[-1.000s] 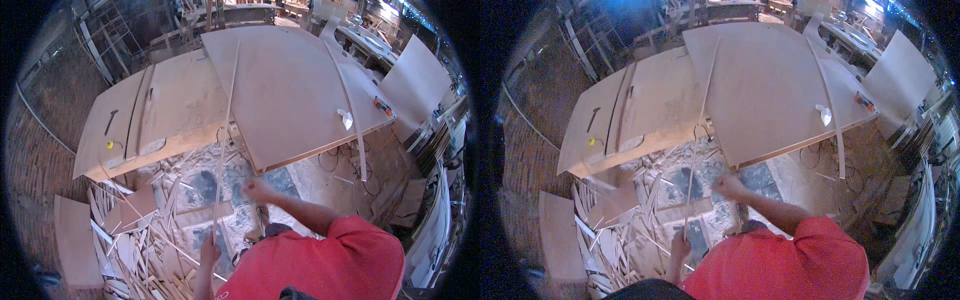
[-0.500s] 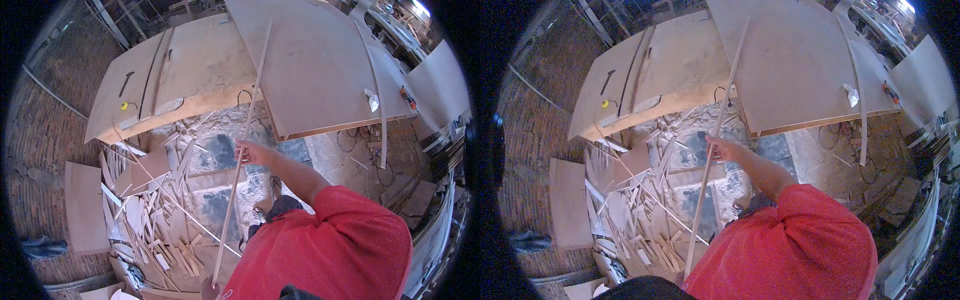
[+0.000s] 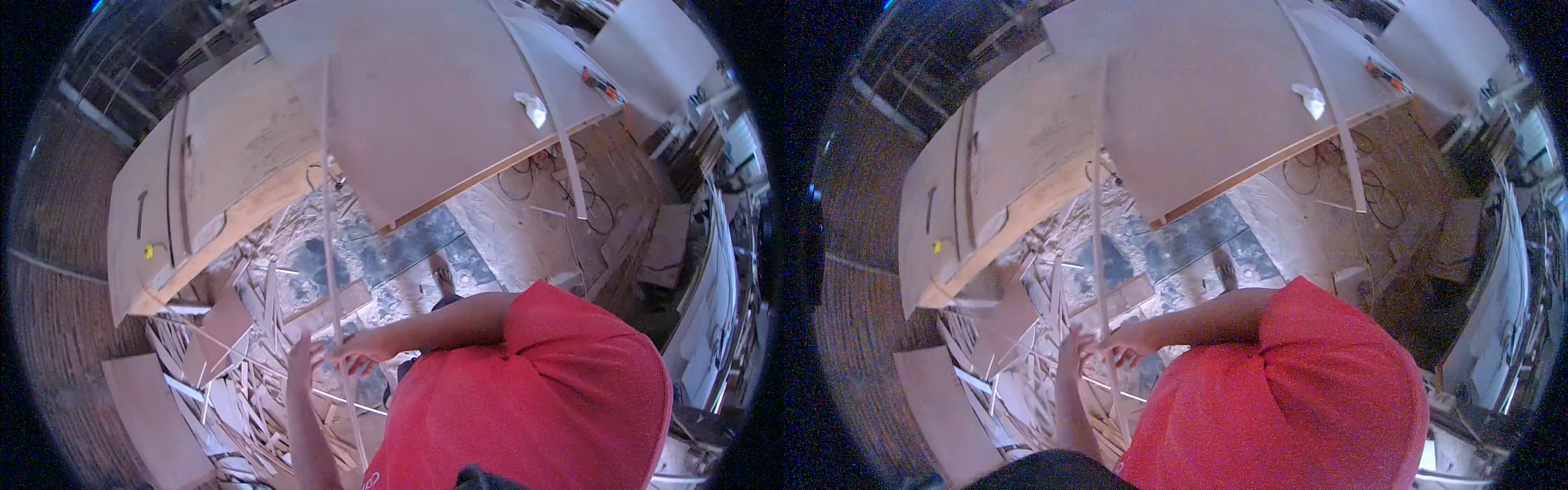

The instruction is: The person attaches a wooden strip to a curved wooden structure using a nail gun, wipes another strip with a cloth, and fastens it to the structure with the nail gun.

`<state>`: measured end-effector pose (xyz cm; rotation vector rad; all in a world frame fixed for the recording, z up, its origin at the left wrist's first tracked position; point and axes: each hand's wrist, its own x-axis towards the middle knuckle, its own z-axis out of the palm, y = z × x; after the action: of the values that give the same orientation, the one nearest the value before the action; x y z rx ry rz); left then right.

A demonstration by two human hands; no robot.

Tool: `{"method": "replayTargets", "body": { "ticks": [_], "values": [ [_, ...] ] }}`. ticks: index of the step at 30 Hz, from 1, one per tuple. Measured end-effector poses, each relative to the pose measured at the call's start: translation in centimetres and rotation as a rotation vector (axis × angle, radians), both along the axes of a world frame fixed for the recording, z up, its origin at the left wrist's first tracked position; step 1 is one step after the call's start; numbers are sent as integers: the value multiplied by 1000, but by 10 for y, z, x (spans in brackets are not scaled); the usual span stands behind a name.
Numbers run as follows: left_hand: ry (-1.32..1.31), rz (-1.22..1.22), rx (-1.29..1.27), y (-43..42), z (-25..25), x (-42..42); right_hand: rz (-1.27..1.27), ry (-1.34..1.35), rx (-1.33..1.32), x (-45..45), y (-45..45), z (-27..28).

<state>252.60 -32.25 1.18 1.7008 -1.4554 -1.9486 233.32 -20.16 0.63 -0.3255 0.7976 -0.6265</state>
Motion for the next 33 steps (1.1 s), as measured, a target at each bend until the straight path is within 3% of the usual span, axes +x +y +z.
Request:
{"method": "replayTargets", "body": {
  "ticks": [3,5,6,7,9,11,12,13,15,16,17,18,20,21,22,23,24,25,27,29,30,32,33],
  "values": [
    [182,-5,233,-13,54,-133,93,79,-54,-15,7,7],
    [184,-109,199,-18,52,-187,218,174,-85,-39,10,14],
    [195,-192,157,-18,49,-210,202,166,-80,-54,8,-8],
    [89,-225,2,-9,41,-225,367,350,-360,-68,4,-50],
    [57,-212,-11,8,38,-245,427,520,-652,-131,9,-49],
    [-38,-134,-1,23,30,-254,110,621,-575,-265,35,16],
    [-118,-81,27,30,22,-251,-188,500,-576,-324,45,-13],
    [-139,-74,20,37,8,-244,-368,888,-401,-391,61,23],
    [-61,-33,38,56,-27,-213,-923,1161,-487,-528,89,-14],
    [35,5,60,68,-43,-190,-1212,1512,-358,-595,96,-44],
    [-118,-80,-155,84,-75,-163,-1248,1847,-239,-632,101,-1],
    [-199,-107,-262,100,-81,-155,-1094,2157,-287,-699,120,-23],
    [-339,-174,-389,138,-72,-148,-897,2385,-76,-727,116,24],
    [-391,-218,-411,157,-56,-149,-888,2364,-116,-738,109,27],
    [-412,-187,-409,169,-26,-159,-688,2424,107,-747,103,25],
    [-523,-190,-247,176,8,-179,-481,2467,326,-756,97,21],
    [-619,-192,-83,180,25,-192,-479,2462,286,-764,95,19],
    [-504,-81,-141,204,-33,-139,-449,2405,259,-768,97,17],
    [-501,-156,-235,222,-18,-132,-409,2353,211,-771,96,21],
    [-496,-242,-321,236,-3,-128,-482,2077,185,-771,95,29],
    [-467,-213,-346,242,2,-127,-469,2081,173,-780,96,14],
    [-436,-175,-358,257,2,-118,-911,1712,117,-799,100,-32],
    [-416,-141,-390,266,3,-111,-898,1718,115,-784,96,-22]
  ]
}}
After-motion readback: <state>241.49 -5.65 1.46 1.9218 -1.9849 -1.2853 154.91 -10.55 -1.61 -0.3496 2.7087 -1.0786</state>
